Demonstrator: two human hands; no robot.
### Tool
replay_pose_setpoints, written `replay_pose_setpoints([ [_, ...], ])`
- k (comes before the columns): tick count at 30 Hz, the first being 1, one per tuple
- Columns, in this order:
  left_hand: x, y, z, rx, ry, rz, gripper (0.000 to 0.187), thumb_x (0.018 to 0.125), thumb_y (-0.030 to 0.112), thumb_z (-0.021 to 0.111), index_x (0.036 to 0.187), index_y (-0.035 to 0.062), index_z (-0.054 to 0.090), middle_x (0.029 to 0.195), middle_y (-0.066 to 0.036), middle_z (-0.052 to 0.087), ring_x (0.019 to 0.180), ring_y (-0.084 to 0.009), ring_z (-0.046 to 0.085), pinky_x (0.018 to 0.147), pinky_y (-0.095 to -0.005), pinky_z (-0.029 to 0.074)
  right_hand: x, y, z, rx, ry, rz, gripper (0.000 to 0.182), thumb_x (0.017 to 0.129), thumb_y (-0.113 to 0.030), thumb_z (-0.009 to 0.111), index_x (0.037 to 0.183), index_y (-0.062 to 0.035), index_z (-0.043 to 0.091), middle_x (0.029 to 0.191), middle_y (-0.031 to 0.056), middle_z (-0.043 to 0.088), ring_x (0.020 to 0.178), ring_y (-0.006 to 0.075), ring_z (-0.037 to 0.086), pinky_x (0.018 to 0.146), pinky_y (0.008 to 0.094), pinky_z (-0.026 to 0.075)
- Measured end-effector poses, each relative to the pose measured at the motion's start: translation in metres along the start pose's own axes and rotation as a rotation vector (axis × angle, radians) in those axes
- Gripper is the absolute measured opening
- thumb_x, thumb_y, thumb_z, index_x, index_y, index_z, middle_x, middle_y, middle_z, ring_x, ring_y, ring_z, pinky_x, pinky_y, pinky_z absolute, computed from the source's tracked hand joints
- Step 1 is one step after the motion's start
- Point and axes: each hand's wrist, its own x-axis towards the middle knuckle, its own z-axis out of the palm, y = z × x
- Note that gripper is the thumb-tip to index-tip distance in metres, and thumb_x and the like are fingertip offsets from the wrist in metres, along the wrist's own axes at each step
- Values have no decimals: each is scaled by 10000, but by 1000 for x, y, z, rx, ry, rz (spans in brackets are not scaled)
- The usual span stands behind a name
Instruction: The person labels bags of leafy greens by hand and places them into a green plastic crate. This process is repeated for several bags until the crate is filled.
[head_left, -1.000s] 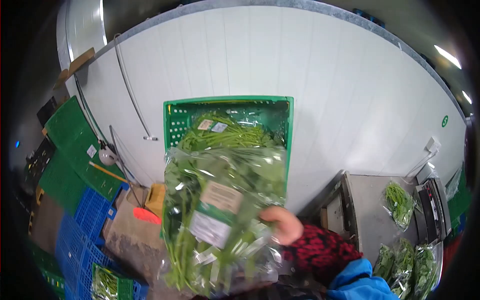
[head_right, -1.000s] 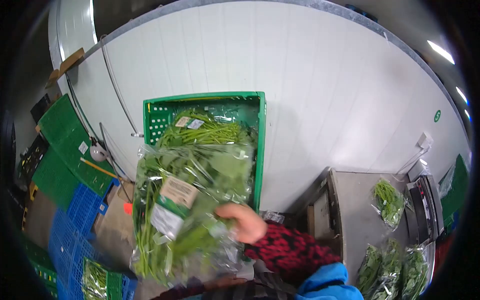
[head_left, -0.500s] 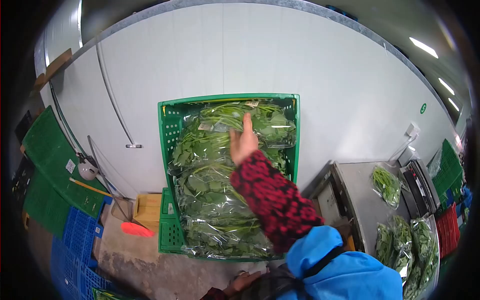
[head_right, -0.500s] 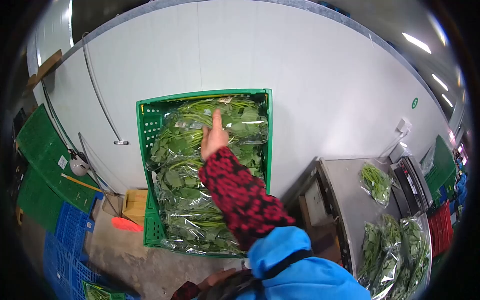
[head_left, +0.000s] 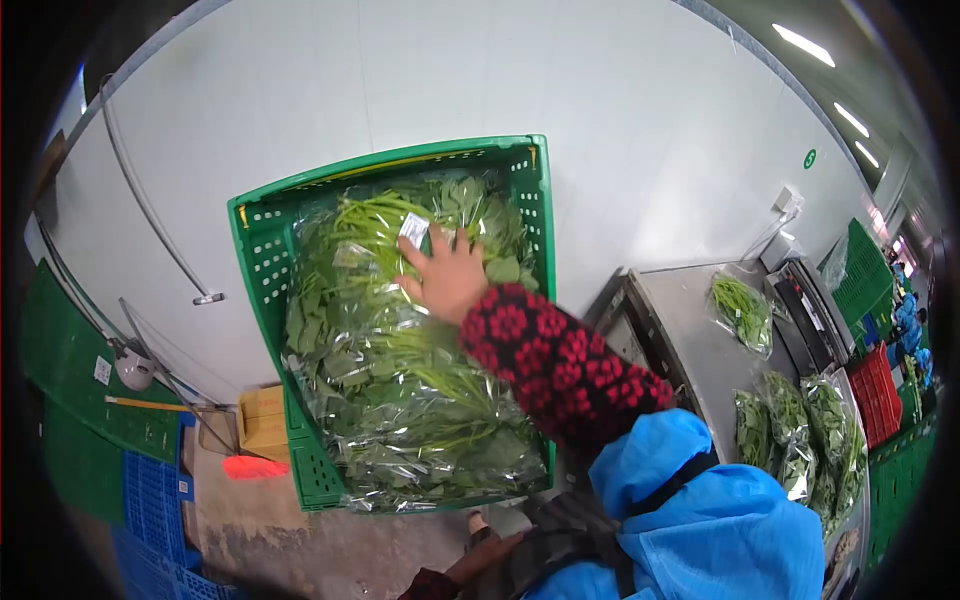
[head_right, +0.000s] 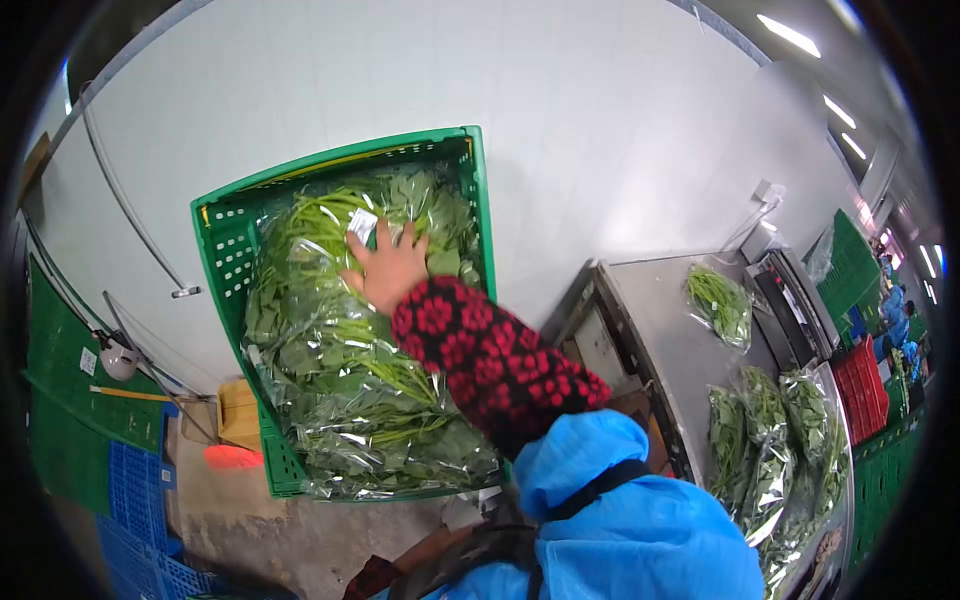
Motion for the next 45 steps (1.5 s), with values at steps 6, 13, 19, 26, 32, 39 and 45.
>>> replay_pose_setpoints([
  [6,10,47,16,164,-12,-19,381,896,280,414,1149,6,494,1095,-116,544,999,-203,504,886,-301,375,-13,2,-43,350,195,-165,436,732,-361,575,1081,-103,538,1061,206,494,1041,372,444,831,503,376],
  [13,98,143,69,371,-23,2,318,875,223,417,1072,2,534,1008,-146,573,927,-253,542,834,-325,410,-213,229,-57,1062,250,344,280,826,-177,562,1042,-7,512,915,122,568,800,238,572,695,327,479],
  [19,175,220,116,503,116,-6,274,858,175,420,1005,-2,568,934,-172,598,864,-296,574,789,-346,439,-413,582,86,1931,903,1717,687,857,-446,484,1232,80,247,1102,288,433,926,403,507,800,470,445],
  [26,179,272,149,668,462,133,242,837,118,423,927,-7,609,847,-202,626,792,-346,612,737,-369,474,-440,732,72,1677,1483,1831,570,810,-440,552,1208,-72,376,1082,165,488,846,330,539,603,434,493],
  [32,167,237,146,1088,70,-281,182,802,134,542,913,37,648,805,-180,642,730,-311,631,681,-362,487,-427,729,12,1111,1066,1598,307,854,-280,509,1026,-25,516,950,117,580,783,245,593,564,388,518],
  [39,162,294,157,354,280,149,222,841,59,492,1033,-29,563,859,-144,611,807,-226,581,749,-308,443,-437,643,-118,1551,779,1124,225,893,-181,458,1028,-14,523,924,85,621,757,195,626,565,323,532],
  [45,181,243,127,341,332,449,225,809,83,518,991,-42,564,930,-141,607,875,-263,585,756,-330,456,-433,550,-70,713,-3,1264,226,863,-218,516,941,-13,571,822,103,618,723,207,600,603,330,469],
])
